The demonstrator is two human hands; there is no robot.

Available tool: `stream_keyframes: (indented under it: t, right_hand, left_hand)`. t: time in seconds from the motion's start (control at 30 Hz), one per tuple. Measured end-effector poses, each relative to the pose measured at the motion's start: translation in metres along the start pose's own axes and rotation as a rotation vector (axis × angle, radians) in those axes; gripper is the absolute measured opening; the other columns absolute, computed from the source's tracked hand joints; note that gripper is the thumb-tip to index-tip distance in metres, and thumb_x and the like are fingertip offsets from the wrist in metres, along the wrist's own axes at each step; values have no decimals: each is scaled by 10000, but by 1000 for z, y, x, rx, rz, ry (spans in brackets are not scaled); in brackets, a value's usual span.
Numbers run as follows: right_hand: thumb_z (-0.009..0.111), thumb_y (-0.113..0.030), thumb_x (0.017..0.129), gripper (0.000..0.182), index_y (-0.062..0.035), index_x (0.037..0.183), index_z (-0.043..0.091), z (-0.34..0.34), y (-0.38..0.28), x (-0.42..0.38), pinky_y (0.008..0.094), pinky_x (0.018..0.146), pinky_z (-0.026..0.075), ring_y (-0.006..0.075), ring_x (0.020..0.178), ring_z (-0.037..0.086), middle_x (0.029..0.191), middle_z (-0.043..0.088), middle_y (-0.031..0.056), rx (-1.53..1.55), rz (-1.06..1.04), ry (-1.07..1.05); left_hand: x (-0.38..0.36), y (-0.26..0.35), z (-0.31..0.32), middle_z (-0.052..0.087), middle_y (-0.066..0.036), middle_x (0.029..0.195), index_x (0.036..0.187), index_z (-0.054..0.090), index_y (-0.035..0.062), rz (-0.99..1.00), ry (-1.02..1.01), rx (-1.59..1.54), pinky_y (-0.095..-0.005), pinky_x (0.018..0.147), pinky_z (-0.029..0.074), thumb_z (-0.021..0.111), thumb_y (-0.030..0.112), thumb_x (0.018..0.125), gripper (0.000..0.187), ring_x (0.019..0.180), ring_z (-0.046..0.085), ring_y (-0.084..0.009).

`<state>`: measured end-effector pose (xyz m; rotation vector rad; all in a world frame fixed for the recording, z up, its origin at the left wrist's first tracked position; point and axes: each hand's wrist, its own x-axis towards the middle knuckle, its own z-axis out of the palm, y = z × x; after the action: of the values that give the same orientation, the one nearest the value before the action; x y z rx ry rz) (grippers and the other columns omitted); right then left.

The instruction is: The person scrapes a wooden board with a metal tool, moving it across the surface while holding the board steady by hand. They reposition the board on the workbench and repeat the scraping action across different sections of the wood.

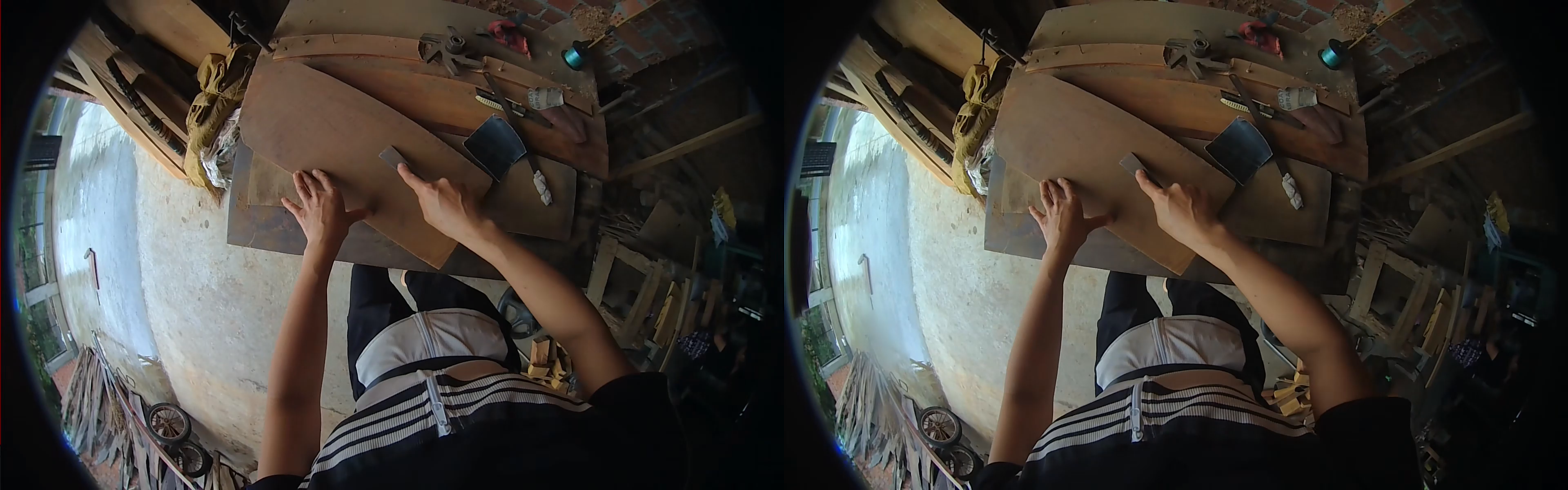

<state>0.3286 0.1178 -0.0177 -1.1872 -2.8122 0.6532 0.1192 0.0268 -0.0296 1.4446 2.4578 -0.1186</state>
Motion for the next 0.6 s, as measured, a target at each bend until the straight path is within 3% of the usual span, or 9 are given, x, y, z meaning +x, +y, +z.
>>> stream_keyframes:
  t: [0.13,0.3,0.43,0.5,0.6]
  right_hand:
    - [564,-73,873,638,-221,1487,476,-2,8,1,498,593,581,370,626,710,658,677,185,-39,-54,66]
    - [592,-91,910,618,-202,1500,447,-25,34,-62,481,534,567,349,593,695,664,668,182,-117,14,-109]
    - [592,-89,907,617,-203,1497,452,-11,20,-20,477,530,566,346,591,695,663,669,180,-81,32,-104]
    - [594,-79,898,628,-206,1497,454,-1,13,14,473,528,565,345,596,697,671,672,181,-72,-38,48]
    - [594,-70,888,637,-203,1496,457,1,11,17,474,526,563,338,597,698,682,678,174,-100,-50,78]
  left_hand:
    - [-1,0,-1,274,-333,1571,1499,289,-95,8,0,28,-750,1086,233,891,580,584,1287,1514,195,-416]
    - [0,-1,-1,274,-331,1573,1499,292,-95,-1,-19,7,-752,1082,239,881,588,597,1276,1514,193,-417]
    - [2,-1,0,276,-337,1569,1502,289,-93,-3,-28,32,-754,1078,244,872,604,600,1280,1513,193,-419]
    - [2,-1,0,276,-339,1567,1503,288,-91,-1,-19,20,-754,1078,244,874,604,597,1283,1513,194,-420]
    - [-1,-3,1,275,-340,1567,1504,287,-88,12,-10,27,-754,1080,242,877,605,591,1289,1513,192,-422]
